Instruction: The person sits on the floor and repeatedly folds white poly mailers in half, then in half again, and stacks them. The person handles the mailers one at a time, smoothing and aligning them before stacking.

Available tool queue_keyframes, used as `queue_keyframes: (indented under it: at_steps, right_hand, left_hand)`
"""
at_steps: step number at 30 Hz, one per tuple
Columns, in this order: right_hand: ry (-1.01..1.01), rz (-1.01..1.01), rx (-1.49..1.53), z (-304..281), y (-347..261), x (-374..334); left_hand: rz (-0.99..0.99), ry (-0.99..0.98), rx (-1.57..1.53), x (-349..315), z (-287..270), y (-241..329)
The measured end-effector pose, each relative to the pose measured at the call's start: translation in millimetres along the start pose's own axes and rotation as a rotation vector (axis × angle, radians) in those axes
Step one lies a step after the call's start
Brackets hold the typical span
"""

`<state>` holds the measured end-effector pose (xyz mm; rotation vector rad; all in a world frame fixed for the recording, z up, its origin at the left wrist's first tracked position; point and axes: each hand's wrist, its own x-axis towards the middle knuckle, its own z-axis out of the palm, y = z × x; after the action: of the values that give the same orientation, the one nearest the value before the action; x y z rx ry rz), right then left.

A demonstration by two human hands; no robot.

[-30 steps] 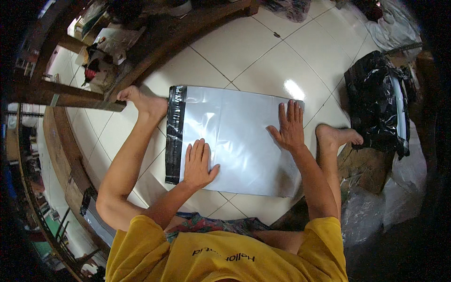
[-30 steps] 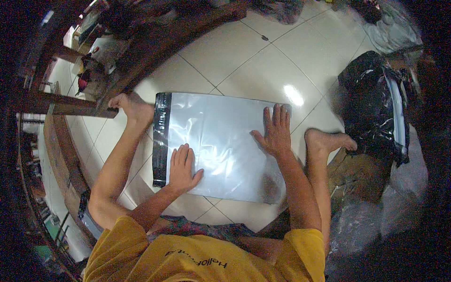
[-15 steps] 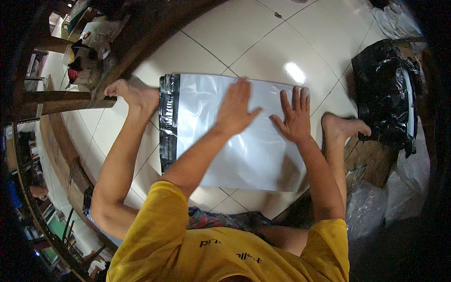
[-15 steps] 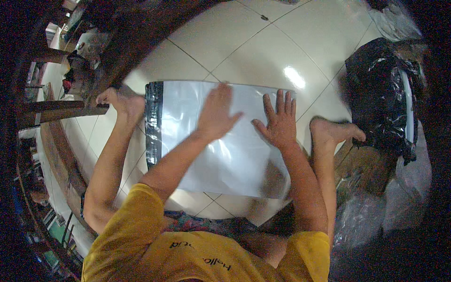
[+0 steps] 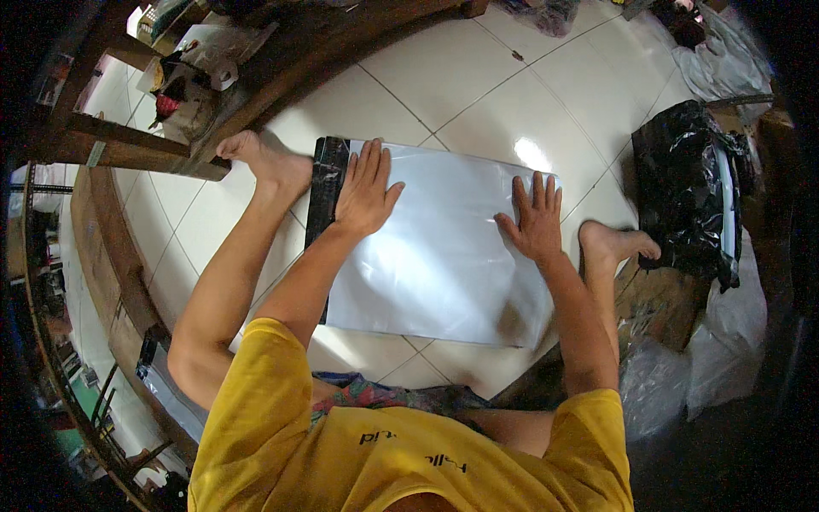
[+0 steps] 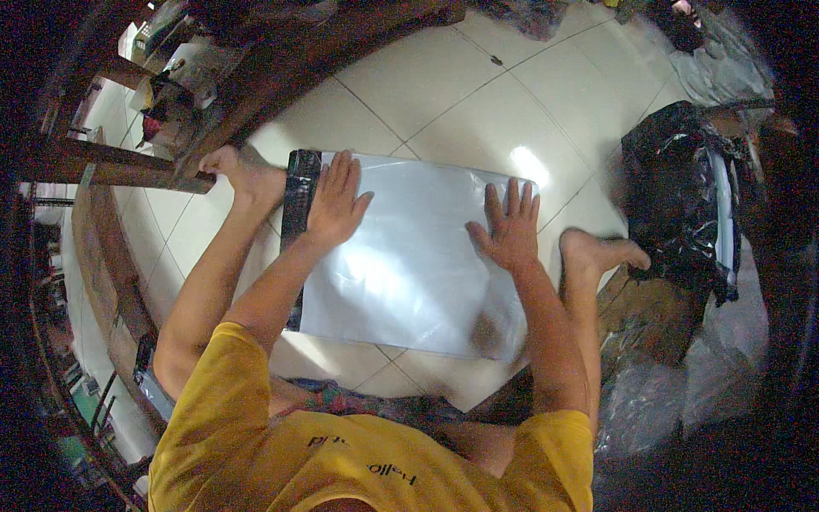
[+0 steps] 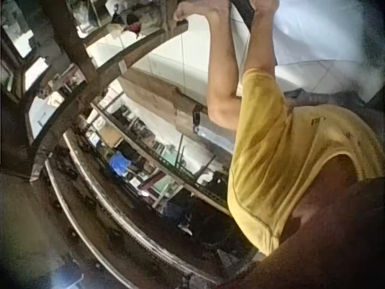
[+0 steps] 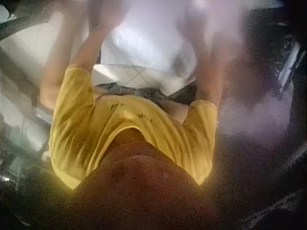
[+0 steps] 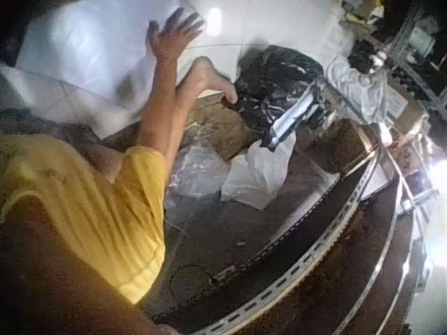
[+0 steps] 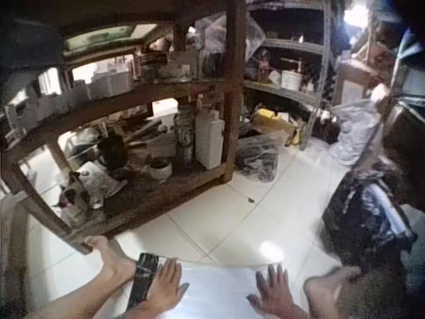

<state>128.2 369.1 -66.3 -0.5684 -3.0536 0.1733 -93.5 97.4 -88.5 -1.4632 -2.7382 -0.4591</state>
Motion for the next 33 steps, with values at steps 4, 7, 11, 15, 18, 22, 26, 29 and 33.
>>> queue_keyframes:
  at_steps: [4, 7, 11, 15, 18, 22, 26, 29, 33]
  right_hand:
    - [0.12, -0.089, 0.067, -14, -10, 3]
    - [0.229, -0.231, 0.229, -26, -40, 2]
    - [0.157, -0.189, 0.301, -18, -32, 51]
    - [-0.188, -0.108, 0.188, -8, -32, 106]
    - [-0.309, -0.16, 0.1, -1, -35, 125]
    - [-0.269, -0.197, 0.069, 2, -33, 120]
    - [-0.189, -0.197, 0.131, 4, -33, 114]
    - [-0.156, -0.055, 0.255, -3, -34, 114]
    - [-0.298, -0.103, 0.129, -6, -27, 123]
  left_hand:
    - [0.366, 0.059, -0.259, -43, -17, 54]
    - [0.663, -0.45, -0.347, -118, -40, 118]
    - [0.741, -0.307, -0.124, -173, -26, 148]
    - [0.723, -0.253, -0.074, -161, -20, 156]
    - [0.712, -0.251, -0.089, -163, -12, 153]
    - [0.731, -0.287, -0.099, -162, -15, 149]
    - [0.718, -0.222, -0.137, -163, -13, 149]
    - [0.709, -0.198, -0.125, -164, -12, 150]
    - [0.69, -0.186, -0.111, -163, -18, 153]
